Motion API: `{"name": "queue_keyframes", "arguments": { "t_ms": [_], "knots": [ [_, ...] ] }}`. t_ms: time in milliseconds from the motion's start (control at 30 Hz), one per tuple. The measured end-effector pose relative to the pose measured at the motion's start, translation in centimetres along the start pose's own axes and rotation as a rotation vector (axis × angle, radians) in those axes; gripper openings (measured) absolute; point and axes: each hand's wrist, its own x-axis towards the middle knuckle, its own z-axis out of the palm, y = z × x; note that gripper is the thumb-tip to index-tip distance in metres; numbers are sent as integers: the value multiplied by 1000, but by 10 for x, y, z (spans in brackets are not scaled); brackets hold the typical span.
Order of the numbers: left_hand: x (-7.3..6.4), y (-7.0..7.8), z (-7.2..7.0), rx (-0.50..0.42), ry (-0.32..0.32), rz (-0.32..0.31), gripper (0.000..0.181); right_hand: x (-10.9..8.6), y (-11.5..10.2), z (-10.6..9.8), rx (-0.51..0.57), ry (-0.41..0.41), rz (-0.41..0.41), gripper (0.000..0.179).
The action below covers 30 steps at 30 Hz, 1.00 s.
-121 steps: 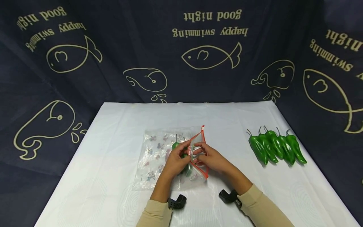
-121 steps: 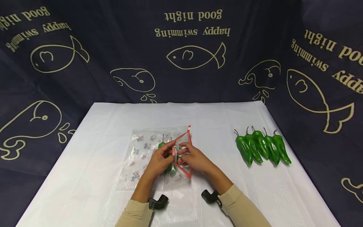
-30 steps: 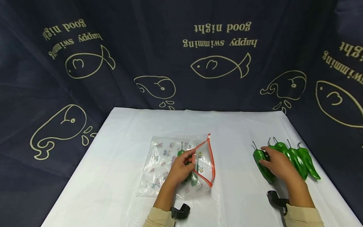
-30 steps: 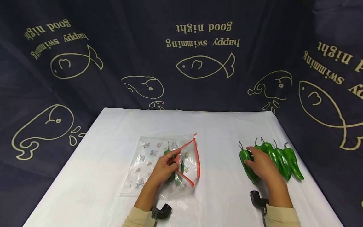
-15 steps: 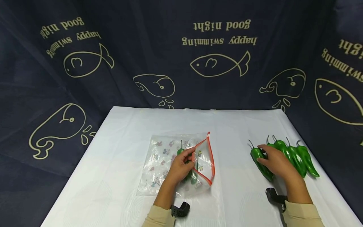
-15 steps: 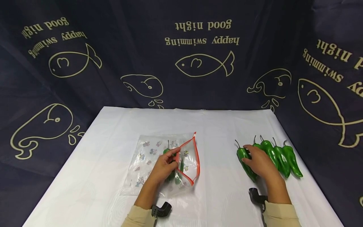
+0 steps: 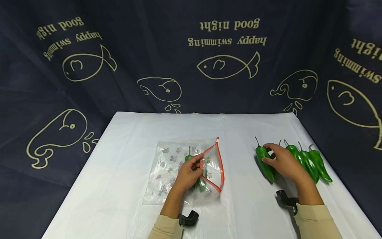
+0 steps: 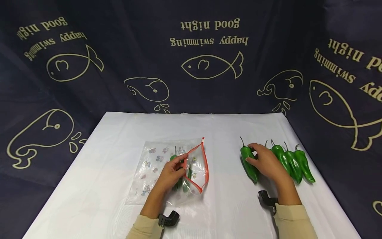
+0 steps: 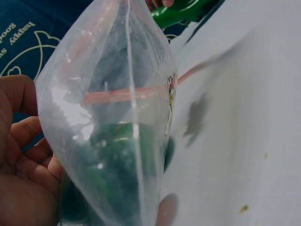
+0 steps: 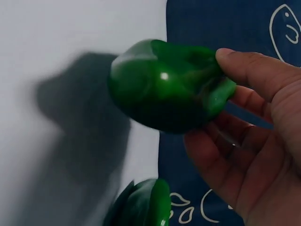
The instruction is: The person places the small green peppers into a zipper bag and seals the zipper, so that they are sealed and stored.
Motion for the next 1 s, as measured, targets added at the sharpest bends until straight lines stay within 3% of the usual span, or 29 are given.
{"name": "queue_keyframes", "arguments": {
  "t_ms": [300, 1000],
  "knots": [
    [0, -2, 0, -11, -1, -1, 58, 13, -19, 10, 58, 71, -86, 51],
    [0, 2, 1, -11, 8, -16, 57, 39, -69, 51, 277, 81, -120, 50]
  ]
}}
